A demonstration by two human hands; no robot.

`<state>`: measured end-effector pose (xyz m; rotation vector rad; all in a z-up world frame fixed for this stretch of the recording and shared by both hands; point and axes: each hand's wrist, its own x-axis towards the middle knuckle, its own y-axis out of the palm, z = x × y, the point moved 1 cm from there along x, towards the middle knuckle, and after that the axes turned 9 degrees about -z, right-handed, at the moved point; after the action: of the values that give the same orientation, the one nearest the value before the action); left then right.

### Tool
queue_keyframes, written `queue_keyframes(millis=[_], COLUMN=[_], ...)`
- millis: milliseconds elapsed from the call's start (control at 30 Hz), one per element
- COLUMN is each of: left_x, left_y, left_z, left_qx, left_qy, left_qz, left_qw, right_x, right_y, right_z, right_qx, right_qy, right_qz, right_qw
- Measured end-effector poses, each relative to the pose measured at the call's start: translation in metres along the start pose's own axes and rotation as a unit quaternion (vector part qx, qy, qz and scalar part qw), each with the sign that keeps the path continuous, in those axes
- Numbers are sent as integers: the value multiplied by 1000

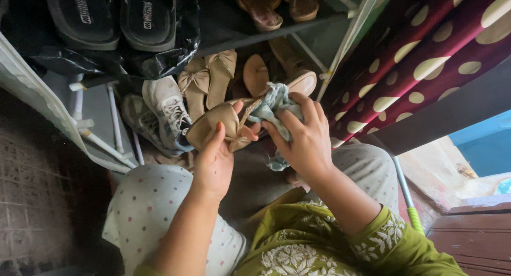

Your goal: The person wipes the exterior of a fabric shoe rack with a cloth, then removes several pairs of shoes and wipes each one individually. The shoes are returned to the rack after cleaning.

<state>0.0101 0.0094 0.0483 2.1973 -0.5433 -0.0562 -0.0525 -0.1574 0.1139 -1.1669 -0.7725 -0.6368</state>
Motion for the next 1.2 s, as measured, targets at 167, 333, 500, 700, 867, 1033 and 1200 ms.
queue_keyframes(millis=[167, 333, 500, 700, 867, 1033, 1200], left_x=[-3, -17, -16, -10, -5, -2, 8], left_y=[4, 5, -29, -62, -79, -86, -64], left_z=[4, 12, 44, 92, 108, 110, 101], left_qx=[73, 200, 237, 264, 234, 291, 266], left_qy=[12, 9, -47, -148, -171, -104, -172], left_qz=[-9, -2, -52, -137, -87, -88, -147], left_qw=[997, 980, 969, 943, 953, 947, 937], right_x=[-8, -32, -59, -72, -67, -72, -82], right_y=[9, 22, 16, 16, 17, 36, 47], right_z=[-8, -31, -54, -46, -47, -75, -102], right_qx=[30, 65, 102, 195, 202, 213, 230], right_qy=[6, 62, 110, 49, 20, 10, 101], right_qz=[-8, 21, 19, 87, 132, 159, 90], right_qw=[999, 996, 988, 976, 970, 964, 964])
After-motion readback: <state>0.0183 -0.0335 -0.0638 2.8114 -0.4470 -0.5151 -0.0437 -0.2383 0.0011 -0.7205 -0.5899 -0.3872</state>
